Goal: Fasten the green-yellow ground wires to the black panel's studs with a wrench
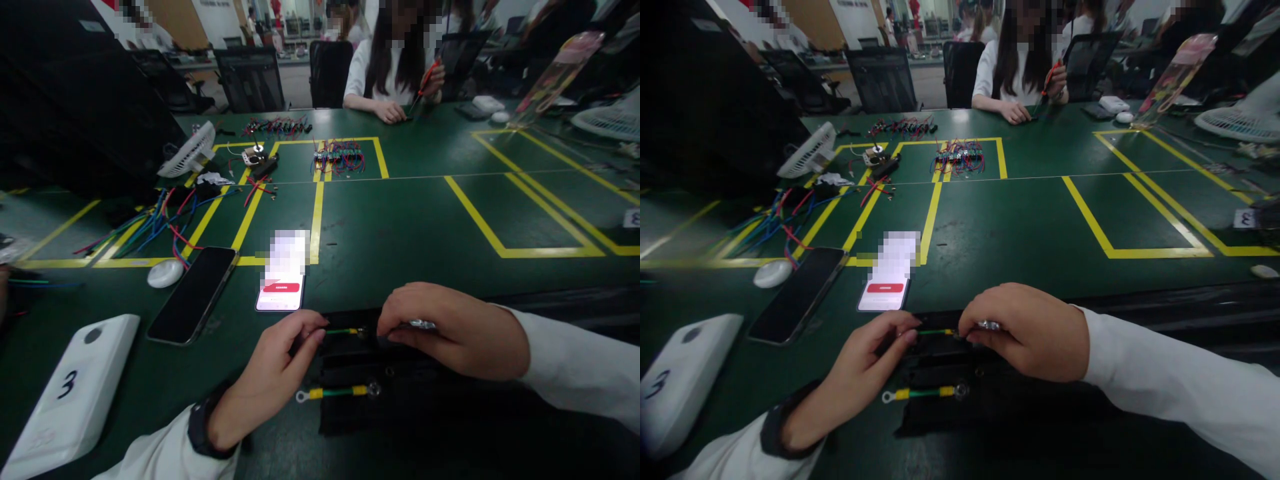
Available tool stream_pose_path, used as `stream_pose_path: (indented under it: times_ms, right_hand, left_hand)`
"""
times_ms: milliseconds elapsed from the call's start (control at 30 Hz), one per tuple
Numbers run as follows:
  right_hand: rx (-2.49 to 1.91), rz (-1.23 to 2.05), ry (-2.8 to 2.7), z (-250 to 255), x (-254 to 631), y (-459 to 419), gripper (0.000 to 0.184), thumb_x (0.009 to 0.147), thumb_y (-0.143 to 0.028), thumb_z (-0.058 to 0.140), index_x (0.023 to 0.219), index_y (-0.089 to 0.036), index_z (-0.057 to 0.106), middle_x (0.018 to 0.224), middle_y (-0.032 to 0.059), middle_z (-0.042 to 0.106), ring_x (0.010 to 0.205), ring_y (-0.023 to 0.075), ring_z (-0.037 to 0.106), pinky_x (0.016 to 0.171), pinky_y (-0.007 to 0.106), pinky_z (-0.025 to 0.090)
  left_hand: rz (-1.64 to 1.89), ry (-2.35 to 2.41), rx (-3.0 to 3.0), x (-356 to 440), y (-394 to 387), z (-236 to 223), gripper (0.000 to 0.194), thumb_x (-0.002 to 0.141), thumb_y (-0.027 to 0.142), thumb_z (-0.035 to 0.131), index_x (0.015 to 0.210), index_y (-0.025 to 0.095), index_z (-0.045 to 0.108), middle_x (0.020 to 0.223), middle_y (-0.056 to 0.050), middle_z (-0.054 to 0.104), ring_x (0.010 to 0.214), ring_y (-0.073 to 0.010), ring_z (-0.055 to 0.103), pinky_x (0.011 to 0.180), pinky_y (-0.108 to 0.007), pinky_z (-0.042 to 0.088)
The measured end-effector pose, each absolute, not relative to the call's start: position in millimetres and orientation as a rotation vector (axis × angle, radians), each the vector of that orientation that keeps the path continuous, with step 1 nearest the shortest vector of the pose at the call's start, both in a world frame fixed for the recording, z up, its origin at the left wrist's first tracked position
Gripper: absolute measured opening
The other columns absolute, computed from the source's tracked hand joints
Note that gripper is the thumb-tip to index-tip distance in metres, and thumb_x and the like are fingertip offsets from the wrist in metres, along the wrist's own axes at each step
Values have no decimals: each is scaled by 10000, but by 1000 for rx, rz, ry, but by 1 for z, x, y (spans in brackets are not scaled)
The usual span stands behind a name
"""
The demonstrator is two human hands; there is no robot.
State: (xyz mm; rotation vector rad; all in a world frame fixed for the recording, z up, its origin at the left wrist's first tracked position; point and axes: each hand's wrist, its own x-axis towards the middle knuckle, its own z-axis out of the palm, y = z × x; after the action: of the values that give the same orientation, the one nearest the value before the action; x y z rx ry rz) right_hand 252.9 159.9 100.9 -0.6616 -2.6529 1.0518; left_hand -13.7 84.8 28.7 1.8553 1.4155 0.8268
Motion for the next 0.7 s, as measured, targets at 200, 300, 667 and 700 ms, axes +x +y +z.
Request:
stream_pose_path:
  times_ms: [200,300,667,700]
  right_hand:
    - [-722,1129,-2604,109,254,163,154,949,-134,566,976,-175,712,900,29,756,836,160,694,773,256,515]
    - [-887,1093,-2512,110,256,160,110,991,-231,556,996,-184,655,817,0,727,698,135,679,639,226,516]
    - [-1020,886,-2523,98,256,139,116,959,-243,564,1002,-187,656,844,30,714,743,208,630,702,329,442]
    - [-1015,887,-2531,97,255,140,118,960,-242,563,1001,-186,658,838,30,715,734,208,628,698,328,439]
  left_hand:
    - [831,1419,1855,-12,84,30,118,961,174,563,1030,200,655,802,0,695,696,-173,647,640,-270,502]
    - [839,1409,1856,-12,84,31,119,959,167,559,1025,201,653,799,5,694,690,-167,646,639,-263,505]
    - [837,1411,1853,-11,86,29,122,958,172,561,1031,199,655,804,-2,707,703,-173,661,642,-267,515]
    - [836,1412,1854,-11,86,30,122,958,173,561,1030,198,657,804,-4,708,704,-175,662,640,-268,515]
